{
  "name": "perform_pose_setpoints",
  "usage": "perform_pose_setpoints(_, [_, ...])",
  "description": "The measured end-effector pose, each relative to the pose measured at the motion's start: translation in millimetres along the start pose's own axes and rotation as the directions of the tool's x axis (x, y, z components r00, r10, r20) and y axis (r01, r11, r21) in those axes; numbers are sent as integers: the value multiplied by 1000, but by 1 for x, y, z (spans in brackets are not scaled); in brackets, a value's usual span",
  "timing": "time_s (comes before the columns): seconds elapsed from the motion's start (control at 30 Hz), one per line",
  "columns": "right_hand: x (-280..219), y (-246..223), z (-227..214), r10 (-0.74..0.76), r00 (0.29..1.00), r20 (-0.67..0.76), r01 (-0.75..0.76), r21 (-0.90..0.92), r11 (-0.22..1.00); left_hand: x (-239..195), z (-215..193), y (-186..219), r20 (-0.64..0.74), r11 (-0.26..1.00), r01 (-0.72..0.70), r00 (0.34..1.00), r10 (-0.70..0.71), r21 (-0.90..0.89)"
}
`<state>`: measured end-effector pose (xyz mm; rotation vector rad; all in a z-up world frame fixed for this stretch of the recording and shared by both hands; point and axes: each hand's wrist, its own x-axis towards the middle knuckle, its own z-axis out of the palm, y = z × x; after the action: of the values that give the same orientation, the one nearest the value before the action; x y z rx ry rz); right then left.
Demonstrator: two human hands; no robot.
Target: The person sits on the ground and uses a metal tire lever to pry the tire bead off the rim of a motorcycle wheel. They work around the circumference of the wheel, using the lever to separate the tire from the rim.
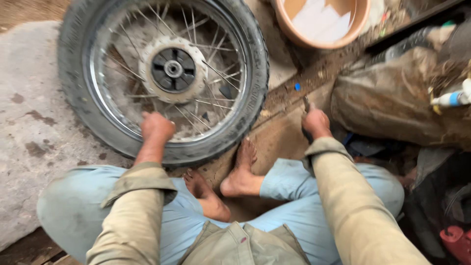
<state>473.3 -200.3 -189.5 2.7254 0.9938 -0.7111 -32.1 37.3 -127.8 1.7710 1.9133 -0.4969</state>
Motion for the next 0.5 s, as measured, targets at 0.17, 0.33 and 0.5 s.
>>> perform_pose_setpoints(0.17, [-34, -30, -108, 32, 994, -101, -24, 82, 996, 5, 23, 24, 110, 948, -241, 969, 223, 206])
perform_pose_setpoints(0.33, [-77, -51, -196, -249, 851, -462, 474, 473, 743, -34, 12, 32, 86, 974, -74, 992, 95, -216])
perform_pose_setpoints(0.5, [-107, -106, -137, -282, 946, -160, 321, 593, 739, -59, -40, 36, -8, 935, -71, 997, 73, -348])
